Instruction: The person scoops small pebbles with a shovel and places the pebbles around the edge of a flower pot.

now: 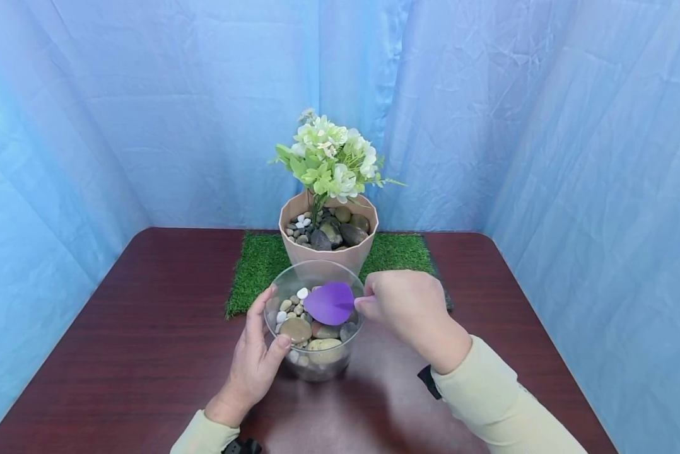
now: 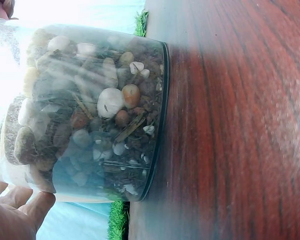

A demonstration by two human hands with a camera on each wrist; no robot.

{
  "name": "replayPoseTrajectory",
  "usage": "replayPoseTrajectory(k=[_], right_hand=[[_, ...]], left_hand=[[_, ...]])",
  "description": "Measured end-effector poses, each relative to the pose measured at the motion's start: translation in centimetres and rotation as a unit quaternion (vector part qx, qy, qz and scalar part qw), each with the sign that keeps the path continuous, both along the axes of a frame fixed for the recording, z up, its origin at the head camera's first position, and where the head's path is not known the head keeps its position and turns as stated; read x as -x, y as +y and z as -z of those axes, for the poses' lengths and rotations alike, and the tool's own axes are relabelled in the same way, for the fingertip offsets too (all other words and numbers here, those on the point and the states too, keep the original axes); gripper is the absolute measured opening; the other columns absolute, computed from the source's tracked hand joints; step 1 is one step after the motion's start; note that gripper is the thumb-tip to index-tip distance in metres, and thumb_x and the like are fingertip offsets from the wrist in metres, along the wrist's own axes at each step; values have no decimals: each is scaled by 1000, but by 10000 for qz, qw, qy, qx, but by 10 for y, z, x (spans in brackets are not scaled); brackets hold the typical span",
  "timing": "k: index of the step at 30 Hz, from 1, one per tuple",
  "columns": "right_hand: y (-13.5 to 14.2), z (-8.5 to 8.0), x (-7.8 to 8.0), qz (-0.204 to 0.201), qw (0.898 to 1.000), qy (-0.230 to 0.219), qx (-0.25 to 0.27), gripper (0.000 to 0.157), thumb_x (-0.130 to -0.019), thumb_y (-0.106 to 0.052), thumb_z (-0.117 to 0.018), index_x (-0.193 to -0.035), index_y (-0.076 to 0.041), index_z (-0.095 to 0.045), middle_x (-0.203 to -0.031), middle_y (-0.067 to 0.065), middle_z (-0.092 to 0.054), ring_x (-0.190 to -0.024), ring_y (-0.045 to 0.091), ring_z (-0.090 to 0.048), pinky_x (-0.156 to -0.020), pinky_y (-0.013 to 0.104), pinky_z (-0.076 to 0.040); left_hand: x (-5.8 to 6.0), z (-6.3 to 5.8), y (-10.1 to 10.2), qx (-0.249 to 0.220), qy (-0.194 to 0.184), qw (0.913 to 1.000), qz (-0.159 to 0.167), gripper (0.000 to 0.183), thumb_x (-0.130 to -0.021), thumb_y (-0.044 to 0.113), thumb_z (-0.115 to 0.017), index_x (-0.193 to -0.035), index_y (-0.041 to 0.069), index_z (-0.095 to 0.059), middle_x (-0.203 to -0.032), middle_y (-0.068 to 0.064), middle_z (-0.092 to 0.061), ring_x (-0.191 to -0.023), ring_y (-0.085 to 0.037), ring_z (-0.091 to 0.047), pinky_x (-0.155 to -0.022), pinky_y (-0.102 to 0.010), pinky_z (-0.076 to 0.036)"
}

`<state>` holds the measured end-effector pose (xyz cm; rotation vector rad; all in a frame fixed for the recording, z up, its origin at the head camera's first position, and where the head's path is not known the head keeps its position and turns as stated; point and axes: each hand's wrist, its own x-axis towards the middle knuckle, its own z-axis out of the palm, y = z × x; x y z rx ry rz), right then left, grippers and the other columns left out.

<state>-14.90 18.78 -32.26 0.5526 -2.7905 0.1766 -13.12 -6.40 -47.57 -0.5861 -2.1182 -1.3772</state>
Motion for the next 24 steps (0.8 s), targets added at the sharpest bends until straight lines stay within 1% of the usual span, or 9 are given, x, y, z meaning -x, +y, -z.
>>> replayPoseTrajectory(k=[3,7,14,20,24], right_hand=[[-2,-1,1,-31,10000,33,-89,16,-74,-43,-78,-68,-37,-64,-52,-24,-47,-47,2,-43,-40,30,-33],[-5,-2,1,-54,9998,-69,-158,19,-74,-43,-78,-64,-38,-62,-51,-24,-45,-46,3,-42,-40,30,-33],[-7,-2,1,-97,9995,-74,-296,20,-75,-41,-76,-63,-37,-60,-50,-22,-43,-45,4,-40,-38,30,-31],[-8,-4,2,-154,9992,-40,-379,23,-75,-37,-74,-60,-37,-57,-48,-21,-40,-44,4,-39,-38,30,-30],[-9,-5,2,-188,9989,-49,-421,22,-75,-37,-73,-60,-38,-57,-48,-21,-40,-44,4,-39,-37,30,-30]], left_hand=[[0,0,0,-11,-20,10000,0,77,-94,37,-59,-153,8,-20,-152,-12,-35,-138,-26,-37,-113,-28,-28],[0,0,0,-34,-50,10000,29,76,-94,38,-59,-153,9,-20,-152,-11,-35,-137,-26,-37,-113,-28,-28],[0,0,-1,-34,-46,10000,40,76,-94,36,-59,-153,8,-20,-152,-11,-35,-136,-30,-40,-112,-27,-28],[-1,0,-1,25,-115,9999,-5,77,-93,34,-61,-153,10,-20,-153,-10,-33,-138,-25,-36,-113,-28,-28],[-1,0,0,37,-153,9999,-1,77,-92,31,-62,-154,11,-20,-154,-10,-33,-139,-25,-35,-113,-29,-28]])
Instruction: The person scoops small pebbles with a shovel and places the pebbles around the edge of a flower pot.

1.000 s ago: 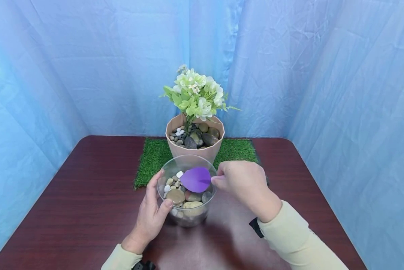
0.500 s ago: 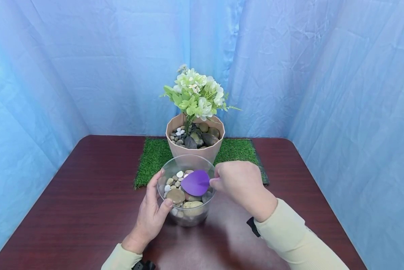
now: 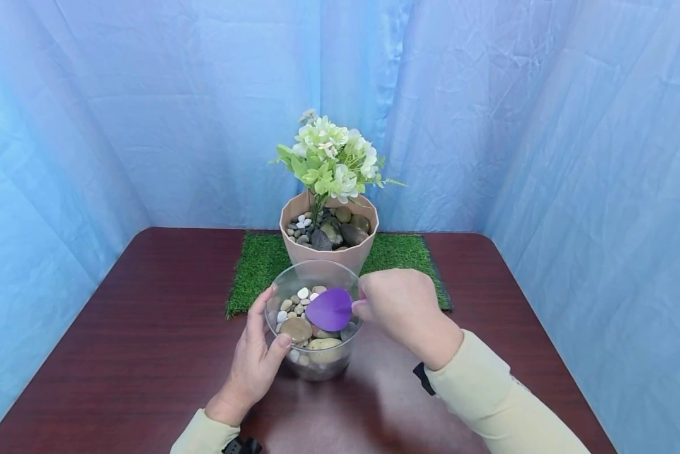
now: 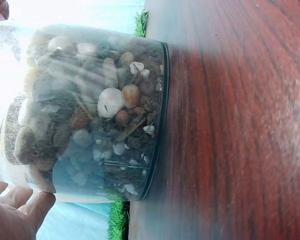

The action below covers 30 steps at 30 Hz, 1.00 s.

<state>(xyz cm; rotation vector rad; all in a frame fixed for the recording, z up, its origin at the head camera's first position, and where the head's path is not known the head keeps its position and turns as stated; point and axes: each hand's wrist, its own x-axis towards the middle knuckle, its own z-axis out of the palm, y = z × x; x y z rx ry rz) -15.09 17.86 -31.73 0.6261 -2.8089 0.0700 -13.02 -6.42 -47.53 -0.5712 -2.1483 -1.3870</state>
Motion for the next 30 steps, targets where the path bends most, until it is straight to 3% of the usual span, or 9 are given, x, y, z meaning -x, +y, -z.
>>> replayPoseTrajectory(k=[30], right_hand=[[-1,6,-2,-213,9996,-183,80,21,-77,-43,-76,-64,-39,-60,-51,-24,-42,-45,2,-39,-39,29,-31]], left_hand=[[0,0,0,-60,-43,9999,80,79,-91,28,-63,-154,10,-19,-155,-8,-31,-139,-25,-35,-113,-28,-27]])
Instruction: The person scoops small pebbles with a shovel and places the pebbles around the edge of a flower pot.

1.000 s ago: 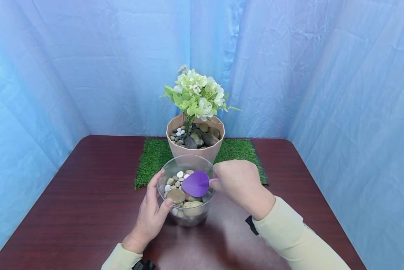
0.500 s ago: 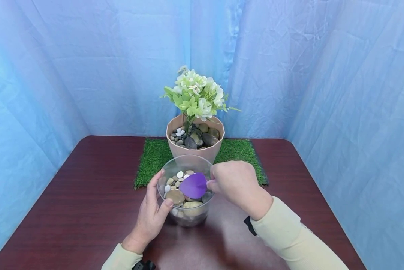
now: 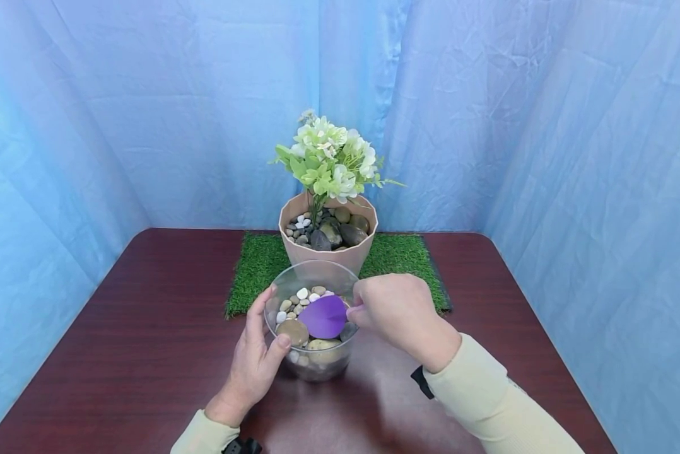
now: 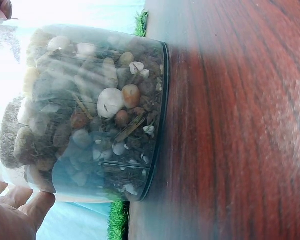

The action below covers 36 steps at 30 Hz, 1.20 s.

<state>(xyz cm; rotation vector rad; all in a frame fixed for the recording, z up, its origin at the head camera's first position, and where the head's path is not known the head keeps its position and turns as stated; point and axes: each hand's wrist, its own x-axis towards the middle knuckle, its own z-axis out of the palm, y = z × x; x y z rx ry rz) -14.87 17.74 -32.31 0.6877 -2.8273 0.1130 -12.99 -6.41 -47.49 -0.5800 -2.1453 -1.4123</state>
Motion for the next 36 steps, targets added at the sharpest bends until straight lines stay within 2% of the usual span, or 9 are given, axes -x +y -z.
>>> replayPoseTrajectory(k=[6,10,14,22,28,36], right_hand=[[2,3,0,-41,9998,54,166,21,-75,-45,-77,-63,-40,-60,-51,-26,-43,-45,0,-40,-39,28,-32],[3,3,0,-51,9997,33,251,20,-74,-44,-78,-64,-41,-61,-51,-27,-44,-45,0,-40,-40,28,-33],[3,3,0,-54,9992,-134,385,19,-74,-44,-78,-65,-41,-62,-53,-28,-46,-47,-1,-42,-41,27,-34],[3,4,2,-36,9979,-448,466,17,-74,-46,-78,-66,-42,-64,-56,-29,-50,-49,-2,-45,-44,27,-37],[2,4,1,-72,9985,-309,441,17,-74,-46,-78,-66,-42,-64,-55,-30,-48,-48,-3,-44,-43,27,-36],[-1,2,-1,-252,9989,-35,390,17,-74,-46,-78,-66,-41,-64,-52,-29,-45,-45,-2,-40,-41,26,-33]], left_hand=[[0,-1,0,-17,30,10000,-1,77,-92,31,-62,-153,10,-19,-154,-9,-32,-138,-26,-37,-113,-28,-28],[0,-1,0,-19,38,10000,-4,78,-91,28,-63,-153,9,-20,-153,-9,-33,-137,-28,-38,-113,-28,-28],[0,-1,0,-2,70,10000,-34,80,-89,23,-65,-153,8,-20,-153,-10,-34,-136,-28,-39,-112,-28,-28],[1,1,-1,15,135,9999,-99,77,-91,29,-62,-153,9,-21,-153,-10,-35,-137,-26,-38,-112,-28,-28],[0,1,-1,22,130,9999,-101,76,-93,35,-60,-153,9,-21,-153,-8,-34,-137,-26,-38,-112,-28,-28],[1,0,0,56,102,9999,-105,75,-94,36,-59,-153,9,-21,-153,-9,-33,-138,-26,-37,-112,-29,-28]])
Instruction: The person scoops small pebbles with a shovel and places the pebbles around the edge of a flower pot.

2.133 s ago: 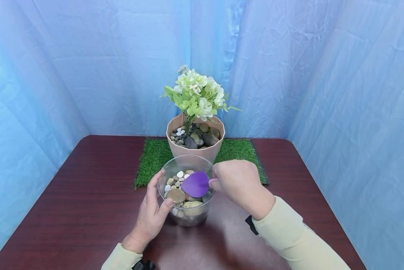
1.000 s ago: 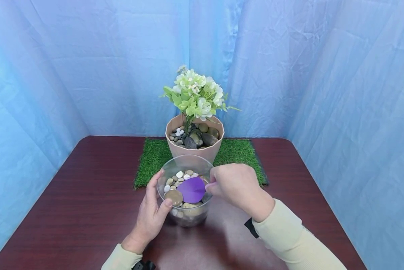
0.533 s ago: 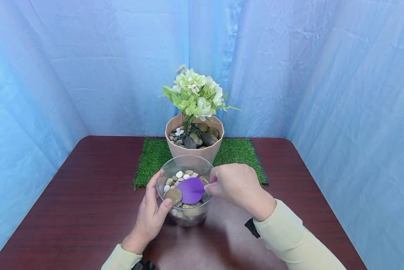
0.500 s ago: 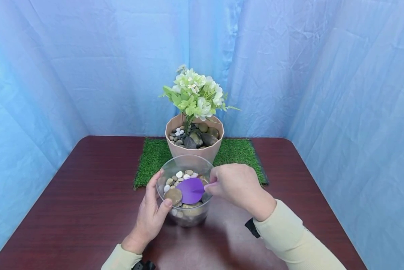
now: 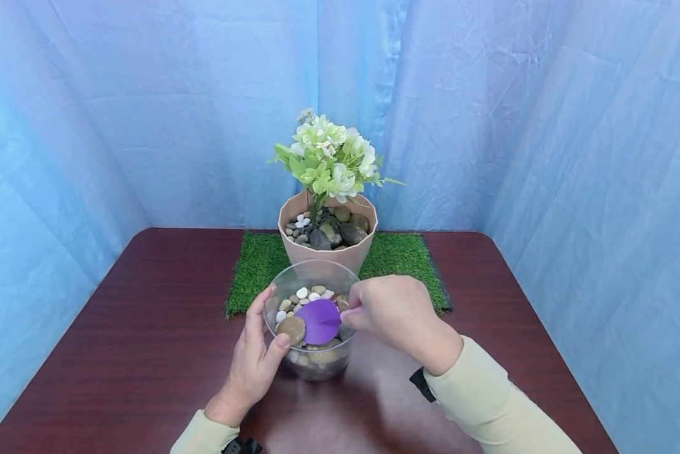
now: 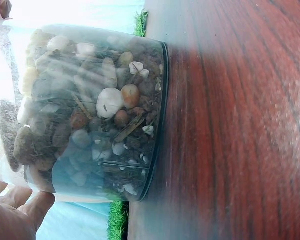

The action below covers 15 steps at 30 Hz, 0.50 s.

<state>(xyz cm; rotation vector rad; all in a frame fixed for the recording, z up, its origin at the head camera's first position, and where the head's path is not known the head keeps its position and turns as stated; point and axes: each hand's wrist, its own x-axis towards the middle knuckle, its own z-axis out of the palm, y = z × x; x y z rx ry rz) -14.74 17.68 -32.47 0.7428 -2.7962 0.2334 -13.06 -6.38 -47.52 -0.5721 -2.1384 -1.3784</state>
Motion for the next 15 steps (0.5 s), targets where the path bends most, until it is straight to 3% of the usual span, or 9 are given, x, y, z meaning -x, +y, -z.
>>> replayPoseTrajectory(k=[15], right_hand=[[-2,0,0,-183,9998,65,3,17,-74,-46,-79,-67,-39,-65,-52,-28,-45,-44,-2,-38,-40,24,-32]], left_hand=[[-1,-1,1,-46,-31,10000,43,75,-94,36,-59,-153,10,-20,-152,-11,-35,-136,-30,-39,-112,-27,-29]])
